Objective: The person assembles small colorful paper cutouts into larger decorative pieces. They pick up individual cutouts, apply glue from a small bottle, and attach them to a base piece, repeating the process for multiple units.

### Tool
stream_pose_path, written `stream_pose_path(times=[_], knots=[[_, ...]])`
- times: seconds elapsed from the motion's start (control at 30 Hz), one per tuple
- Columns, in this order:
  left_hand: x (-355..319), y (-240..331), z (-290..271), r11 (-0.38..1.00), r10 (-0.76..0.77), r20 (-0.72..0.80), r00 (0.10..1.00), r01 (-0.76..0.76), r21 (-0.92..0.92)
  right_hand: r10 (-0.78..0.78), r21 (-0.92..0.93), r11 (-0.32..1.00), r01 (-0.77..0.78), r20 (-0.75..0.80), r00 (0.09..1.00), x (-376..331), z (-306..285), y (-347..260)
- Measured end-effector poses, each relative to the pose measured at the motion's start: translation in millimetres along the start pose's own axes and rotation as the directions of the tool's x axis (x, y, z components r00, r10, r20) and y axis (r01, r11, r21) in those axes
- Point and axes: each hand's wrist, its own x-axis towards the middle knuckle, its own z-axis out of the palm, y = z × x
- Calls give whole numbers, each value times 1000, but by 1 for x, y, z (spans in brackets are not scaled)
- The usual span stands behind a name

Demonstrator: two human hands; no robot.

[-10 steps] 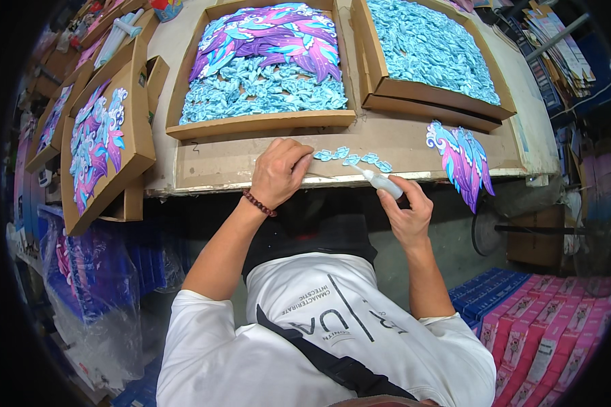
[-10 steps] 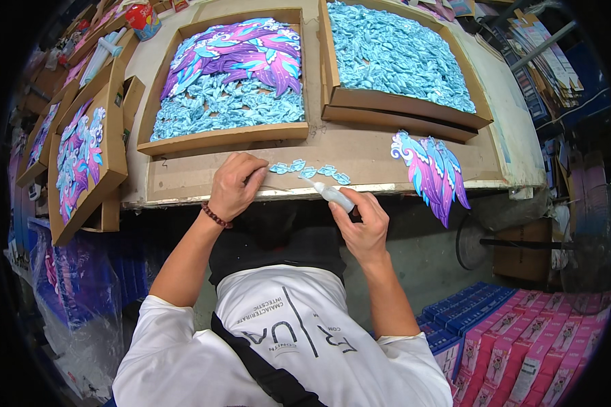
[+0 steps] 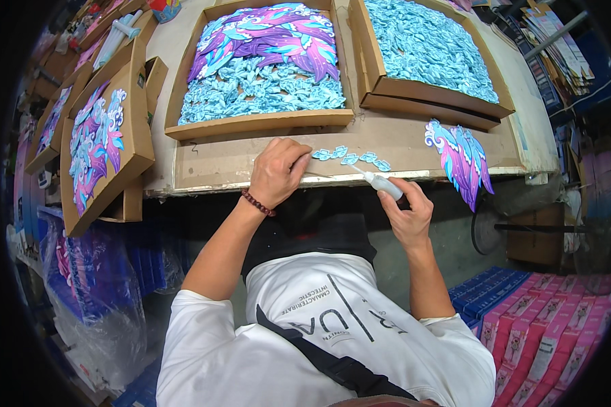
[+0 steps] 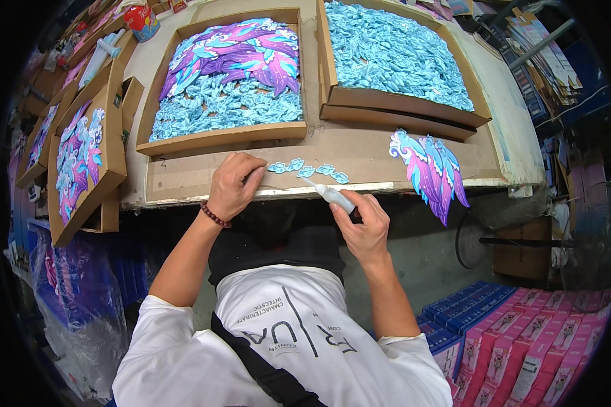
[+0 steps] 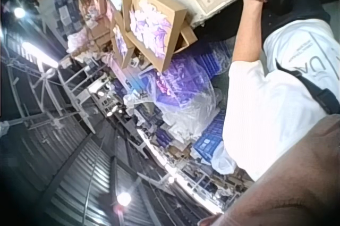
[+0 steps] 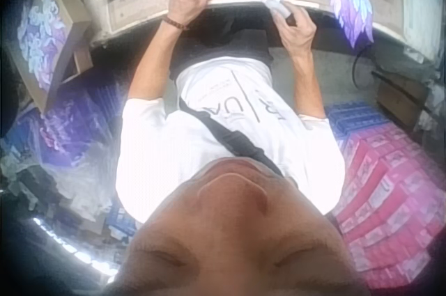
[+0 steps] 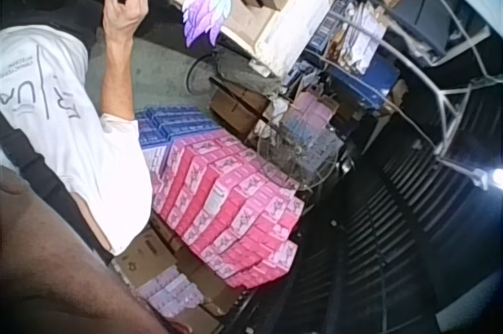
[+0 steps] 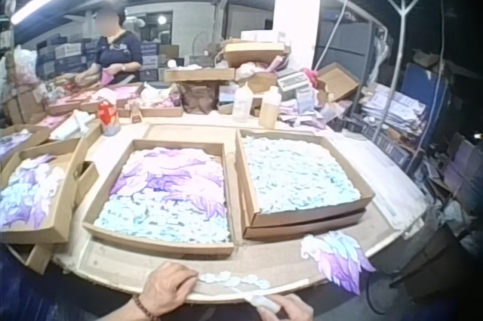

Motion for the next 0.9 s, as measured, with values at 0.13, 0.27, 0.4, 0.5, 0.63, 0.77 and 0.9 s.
stream_pose_path(times=[0.13,0.27,0.4,0.5,0.63,0.77,0.9], knots=[[0,0,0,1000,2,-4,1000,-2,-1,-31,-9,999,31,-3,1000,1,0,-1],[0,1,0,1000,-5,-2,1000,5,-6,-28,-11,1000,28,-1,1000,1,-1,-1],[0,0,0,1000,1,-2,1000,-1,0,-31,-11,999,31,5,1000,1,0,-1],[0,0,0,1000,4,-7,1000,-4,-1,-41,-5,999,41,2,999,2,0,0],[0,1,0,1000,6,-7,1000,-6,2,-13,14,1000,13,-7,1000,1,-1,0],[0,1,0,1000,4,-11,1000,-4,-4,17,17,1000,-17,-7,1000,-1,-1,2],[0,1,0,1000,2,-7,1000,-2,1,236,162,959,-232,-6,972,-5,0,7]])
